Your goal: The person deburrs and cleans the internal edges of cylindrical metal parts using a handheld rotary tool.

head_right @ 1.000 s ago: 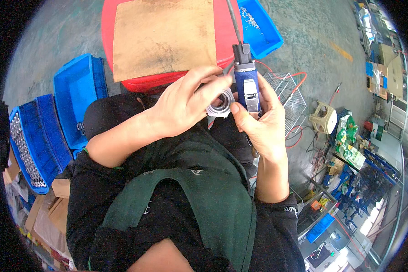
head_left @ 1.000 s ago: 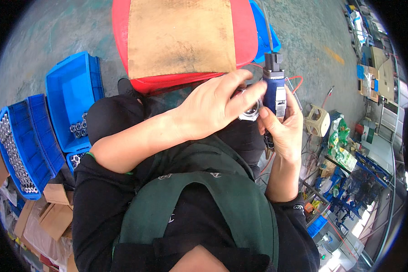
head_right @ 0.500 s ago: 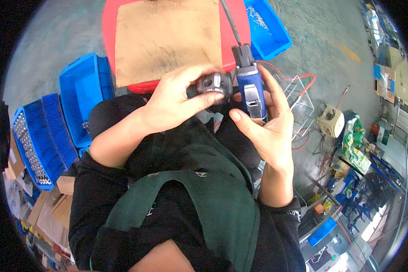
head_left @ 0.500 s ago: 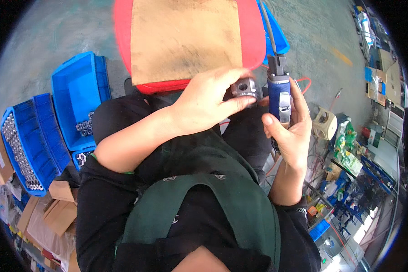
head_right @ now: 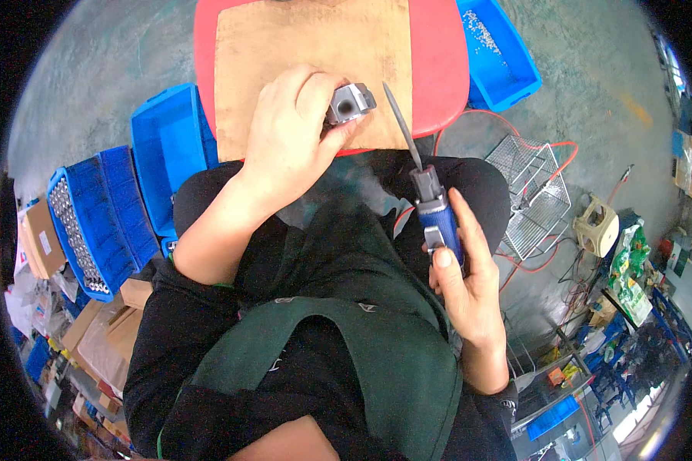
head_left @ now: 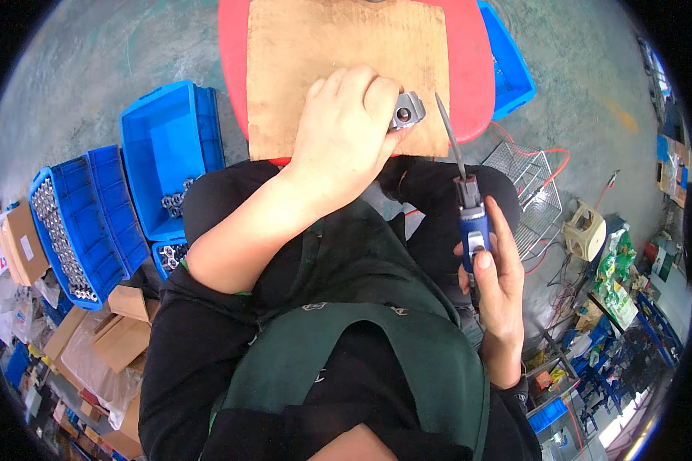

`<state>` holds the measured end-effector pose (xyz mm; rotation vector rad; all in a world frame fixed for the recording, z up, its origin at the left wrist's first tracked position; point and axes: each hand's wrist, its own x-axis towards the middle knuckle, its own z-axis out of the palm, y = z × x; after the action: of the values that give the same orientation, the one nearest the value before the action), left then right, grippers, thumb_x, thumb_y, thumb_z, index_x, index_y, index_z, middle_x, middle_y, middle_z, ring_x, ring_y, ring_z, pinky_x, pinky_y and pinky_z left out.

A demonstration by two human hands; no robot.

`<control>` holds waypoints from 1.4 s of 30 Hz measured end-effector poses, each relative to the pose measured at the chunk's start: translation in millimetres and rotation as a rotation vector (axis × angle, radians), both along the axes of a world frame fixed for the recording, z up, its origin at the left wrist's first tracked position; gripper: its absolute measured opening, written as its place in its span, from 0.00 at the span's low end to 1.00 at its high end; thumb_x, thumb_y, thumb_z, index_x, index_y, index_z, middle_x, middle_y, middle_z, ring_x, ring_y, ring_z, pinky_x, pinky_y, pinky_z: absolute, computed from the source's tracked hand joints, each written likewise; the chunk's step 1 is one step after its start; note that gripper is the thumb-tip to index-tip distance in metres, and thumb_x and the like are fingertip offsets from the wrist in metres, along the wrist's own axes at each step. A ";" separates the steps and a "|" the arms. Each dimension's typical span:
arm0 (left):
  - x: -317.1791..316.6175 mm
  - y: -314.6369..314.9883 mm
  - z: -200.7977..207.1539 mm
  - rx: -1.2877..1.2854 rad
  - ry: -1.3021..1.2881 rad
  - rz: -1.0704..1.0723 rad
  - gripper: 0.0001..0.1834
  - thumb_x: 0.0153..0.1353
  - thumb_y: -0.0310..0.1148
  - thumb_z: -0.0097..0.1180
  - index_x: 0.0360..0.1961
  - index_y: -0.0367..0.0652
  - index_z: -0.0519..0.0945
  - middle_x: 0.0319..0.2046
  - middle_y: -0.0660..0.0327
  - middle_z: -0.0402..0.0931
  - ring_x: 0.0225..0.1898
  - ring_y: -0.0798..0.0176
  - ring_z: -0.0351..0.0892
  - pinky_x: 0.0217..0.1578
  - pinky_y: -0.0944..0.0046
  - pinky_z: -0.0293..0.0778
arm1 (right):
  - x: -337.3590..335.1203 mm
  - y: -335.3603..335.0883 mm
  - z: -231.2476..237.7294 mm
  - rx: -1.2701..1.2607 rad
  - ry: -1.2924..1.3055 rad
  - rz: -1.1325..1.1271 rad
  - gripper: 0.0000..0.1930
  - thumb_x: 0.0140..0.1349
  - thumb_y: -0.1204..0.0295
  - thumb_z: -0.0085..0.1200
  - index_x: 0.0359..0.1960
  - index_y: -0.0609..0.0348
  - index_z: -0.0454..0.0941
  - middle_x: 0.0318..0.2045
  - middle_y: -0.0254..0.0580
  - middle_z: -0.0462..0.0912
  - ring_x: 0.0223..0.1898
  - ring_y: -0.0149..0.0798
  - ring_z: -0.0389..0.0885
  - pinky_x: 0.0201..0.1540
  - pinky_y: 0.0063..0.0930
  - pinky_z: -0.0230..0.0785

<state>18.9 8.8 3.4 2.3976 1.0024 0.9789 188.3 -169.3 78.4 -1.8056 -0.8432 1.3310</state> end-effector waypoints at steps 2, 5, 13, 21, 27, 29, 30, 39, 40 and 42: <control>0.7 0.7 1.0 0.019 0.029 0.007 0.19 0.43 0.31 0.66 0.36 0.40 0.73 0.32 0.53 0.70 0.34 0.48 0.71 0.36 0.53 0.67 | 1.5 -6.1 2.1 -0.014 -0.072 0.062 0.32 0.67 0.57 0.48 0.68 0.58 0.54 0.33 0.38 0.76 0.21 0.22 0.68 0.23 0.15 0.61; -0.4 0.3 2.3 -0.001 0.069 -0.009 0.19 0.42 0.30 0.67 0.35 0.39 0.72 0.32 0.53 0.68 0.35 0.47 0.70 0.36 0.53 0.67 | 1.8 -10.6 7.8 -0.083 -0.126 0.108 0.29 0.68 0.61 0.46 0.68 0.56 0.55 0.33 0.38 0.76 0.21 0.21 0.68 0.23 0.15 0.61; 1.7 -5.5 1.8 0.016 0.046 -0.009 0.22 0.37 0.23 0.67 0.35 0.38 0.70 0.34 0.50 0.66 0.36 0.46 0.69 0.37 0.52 0.68 | -2.8 -9.4 11.2 -0.124 -0.227 0.157 0.25 0.70 0.65 0.42 0.68 0.52 0.57 0.30 0.34 0.75 0.20 0.19 0.66 0.23 0.14 0.61; 5.8 -7.3 -3.9 0.056 -0.017 -0.018 0.25 0.33 0.21 0.65 0.36 0.37 0.69 0.35 0.49 0.65 0.37 0.44 0.68 0.38 0.52 0.68 | -3.7 7.7 -1.5 -0.092 -0.270 0.163 0.24 0.70 0.69 0.39 0.68 0.51 0.57 0.27 0.31 0.74 0.20 0.19 0.65 0.22 0.14 0.60; 3.6 -5.2 0.0 0.031 0.003 -0.022 0.24 0.34 0.21 0.65 0.35 0.35 0.68 0.33 0.49 0.63 0.35 0.44 0.67 0.36 0.52 0.67 | 0.8 4.3 -2.6 -0.106 -0.327 0.224 0.24 0.70 0.70 0.38 0.68 0.51 0.57 0.27 0.32 0.74 0.20 0.19 0.65 0.22 0.13 0.61; 4.4 -3.7 -0.2 0.077 0.050 -0.029 0.18 0.38 0.25 0.61 0.33 0.36 0.70 0.32 0.52 0.63 0.35 0.49 0.67 0.35 0.56 0.69 | 2.9 -4.8 -2.6 -0.111 -0.361 0.249 0.24 0.70 0.70 0.38 0.68 0.51 0.57 0.27 0.32 0.74 0.20 0.19 0.65 0.23 0.14 0.61; 5.0 -3.5 -0.8 0.076 0.050 -0.032 0.18 0.38 0.25 0.61 0.33 0.36 0.70 0.32 0.52 0.63 0.35 0.49 0.67 0.35 0.56 0.69 | 3.1 -8.2 -3.0 -0.109 -0.366 0.243 0.24 0.70 0.70 0.38 0.68 0.51 0.57 0.27 0.32 0.75 0.20 0.19 0.65 0.23 0.14 0.61; 6.1 -5.6 -4.2 0.063 0.027 -0.055 0.24 0.36 0.20 0.65 0.37 0.34 0.67 0.34 0.48 0.62 0.35 0.44 0.66 0.36 0.51 0.66 | -3.5 34.5 -19.8 -0.020 -0.441 0.250 0.25 0.68 0.73 0.40 0.67 0.49 0.59 0.26 0.31 0.73 0.20 0.19 0.65 0.23 0.15 0.61; 6.5 -4.7 -5.1 0.053 0.022 -0.054 0.24 0.37 0.20 0.64 0.37 0.34 0.67 0.34 0.47 0.62 0.35 0.44 0.66 0.36 0.51 0.66 | -4.7 39.0 -20.6 0.008 -0.446 0.247 0.24 0.69 0.72 0.41 0.67 0.49 0.59 0.26 0.30 0.73 0.20 0.19 0.65 0.23 0.15 0.61; 6.3 -4.0 -4.4 0.044 0.016 -0.054 0.23 0.38 0.20 0.64 0.37 0.34 0.67 0.34 0.47 0.63 0.35 0.44 0.66 0.37 0.50 0.66 | -3.5 42.6 -24.3 0.055 -0.470 0.259 0.24 0.69 0.71 0.42 0.67 0.49 0.59 0.26 0.30 0.73 0.19 0.19 0.64 0.22 0.15 0.61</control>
<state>25.2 4.7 -1.0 2.4589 0.9260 0.9742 184.8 -126.8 54.2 -2.0504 -1.3893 1.0289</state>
